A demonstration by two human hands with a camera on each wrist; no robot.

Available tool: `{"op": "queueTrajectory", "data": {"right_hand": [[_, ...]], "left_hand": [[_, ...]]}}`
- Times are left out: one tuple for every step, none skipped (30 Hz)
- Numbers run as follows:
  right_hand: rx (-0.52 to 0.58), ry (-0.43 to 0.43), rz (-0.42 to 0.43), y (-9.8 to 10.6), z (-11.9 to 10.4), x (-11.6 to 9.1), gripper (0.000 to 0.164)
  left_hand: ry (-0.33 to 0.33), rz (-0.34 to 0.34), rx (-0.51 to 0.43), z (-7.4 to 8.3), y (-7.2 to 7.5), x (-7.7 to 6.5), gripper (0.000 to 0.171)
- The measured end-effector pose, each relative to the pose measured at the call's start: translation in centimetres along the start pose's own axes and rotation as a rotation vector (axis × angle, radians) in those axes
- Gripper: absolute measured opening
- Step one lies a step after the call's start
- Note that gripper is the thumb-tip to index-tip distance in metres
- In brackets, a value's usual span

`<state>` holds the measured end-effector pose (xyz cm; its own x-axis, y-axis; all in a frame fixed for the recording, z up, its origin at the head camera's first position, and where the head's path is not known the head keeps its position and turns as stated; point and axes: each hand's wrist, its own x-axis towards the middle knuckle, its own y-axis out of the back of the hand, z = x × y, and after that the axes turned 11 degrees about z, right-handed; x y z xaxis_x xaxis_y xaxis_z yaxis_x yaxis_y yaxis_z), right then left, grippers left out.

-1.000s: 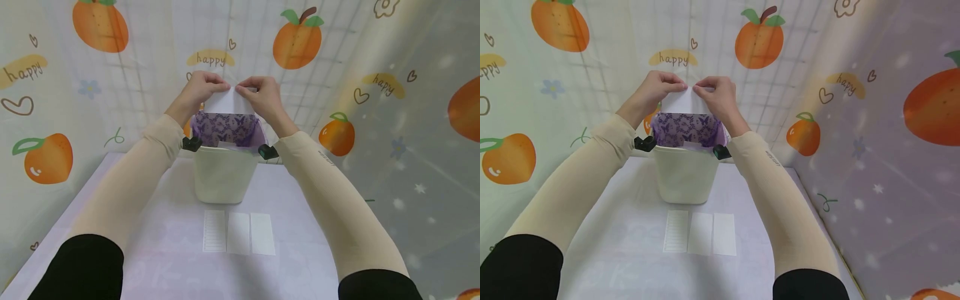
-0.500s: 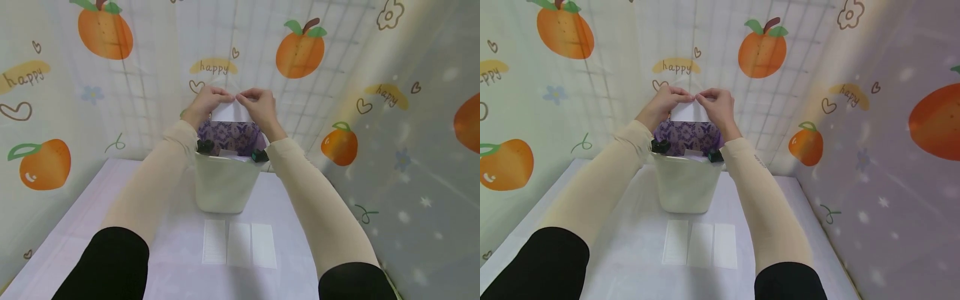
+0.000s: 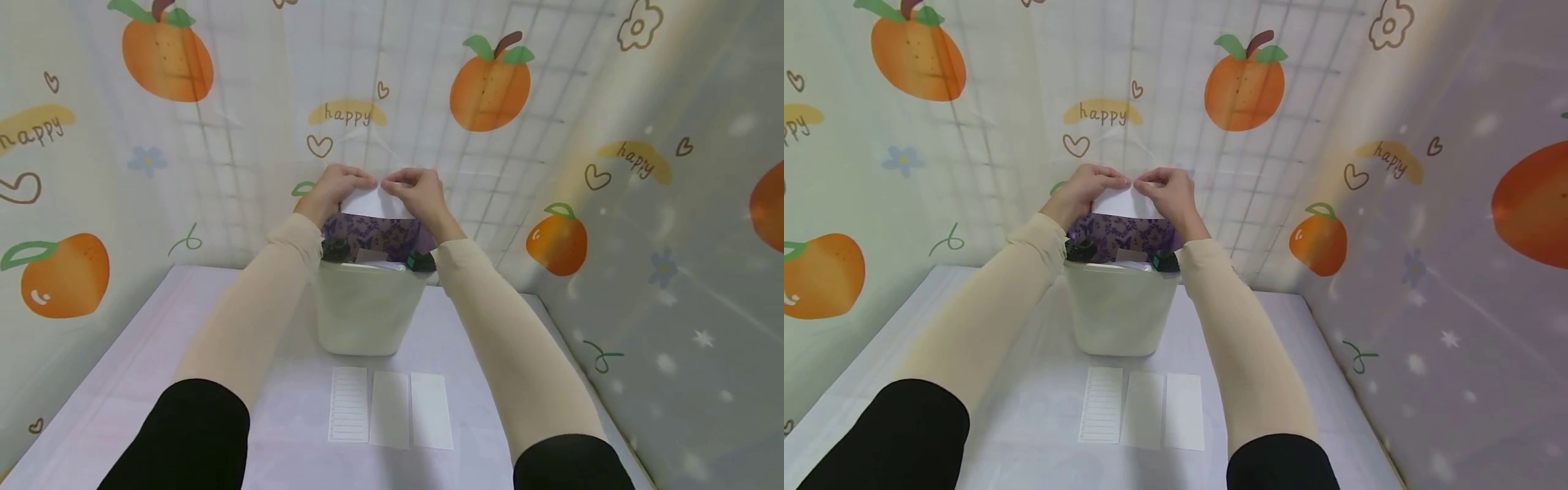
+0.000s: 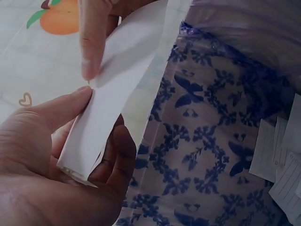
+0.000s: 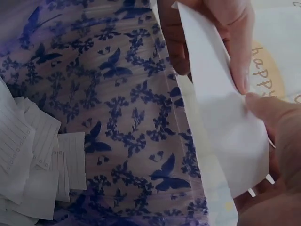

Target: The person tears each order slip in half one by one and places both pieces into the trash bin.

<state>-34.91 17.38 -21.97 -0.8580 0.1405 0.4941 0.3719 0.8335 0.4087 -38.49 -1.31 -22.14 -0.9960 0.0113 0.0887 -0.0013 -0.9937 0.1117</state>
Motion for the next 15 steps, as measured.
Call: {"op": "queueTrajectory", "data": {"right_hand": [[-0.009, 0.004, -0.001, 0.0, 0.1, 0.0, 0.024], [-0.017, 0.007, -0.001, 0.0, 0.1, 0.0, 0.023], [-0.029, 0.012, -0.002, 0.1, 0.1, 0.0, 0.023], [-0.039, 0.012, -0.004, 0.1, 0.1, 0.0, 0.023], [-0.048, 0.016, -0.005, 0.2, 0.0, 0.0, 0.023], [-0.056, 0.020, -0.005, 0.2, 0.0, 0.0, 0.023], [-0.063, 0.022, -0.005, 0.3, 0.0, -0.1, 0.022], [-0.071, 0.023, -0.006, 0.4, -0.1, -0.1, 0.022], [-0.077, 0.024, -0.007, 0.5, -0.1, -0.1, 0.022], [-0.080, 0.022, -0.008, 0.5, -0.1, -0.1, 0.022], [-0.083, 0.024, -0.007, 0.6, -0.2, -0.1, 0.021], [-0.081, 0.026, -0.009, 0.7, -0.3, -0.1, 0.021], [-0.080, 0.029, -0.011, 0.8, -0.4, -0.1, 0.021], [-0.079, 0.034, -0.012, 0.8, -0.5, -0.1, 0.021], [-0.075, 0.038, -0.012, 0.9, -0.7, -0.1, 0.021]], "left_hand": [[0.002, -0.004, -0.001, 0.0, 0.0, 0.0, 0.027], [0.001, -0.009, -0.004, 0.0, -0.1, 0.0, 0.027], [-0.001, -0.011, -0.007, 0.0, -0.1, 0.0, 0.026], [-0.007, -0.013, -0.006, 0.0, -0.1, 0.0, 0.025], [-0.012, -0.013, -0.005, 0.0, -0.2, 0.0, 0.024], [-0.018, -0.012, -0.002, 0.1, -0.2, 0.0, 0.024], [-0.025, -0.012, 0.005, 0.1, -0.2, -0.1, 0.024], [-0.032, -0.012, 0.011, 0.1, -0.3, -0.1, 0.024], [-0.032, -0.013, 0.015, 0.2, -0.3, -0.1, 0.025], [-0.036, -0.011, 0.024, 0.3, -0.3, -0.2, 0.026], [-0.031, -0.009, 0.026, 0.4, -0.4, -0.3, 0.026], [-0.028, -0.007, 0.027, 0.5, -0.3, -0.4, 0.026], [-0.021, -0.006, 0.026, 0.7, -0.3, -0.4, 0.026], [-0.013, 0.000, 0.020, 0.8, -0.3, -0.5, 0.025], [-0.005, 0.004, 0.011, 1.0, -0.2, -0.5, 0.025]]}}
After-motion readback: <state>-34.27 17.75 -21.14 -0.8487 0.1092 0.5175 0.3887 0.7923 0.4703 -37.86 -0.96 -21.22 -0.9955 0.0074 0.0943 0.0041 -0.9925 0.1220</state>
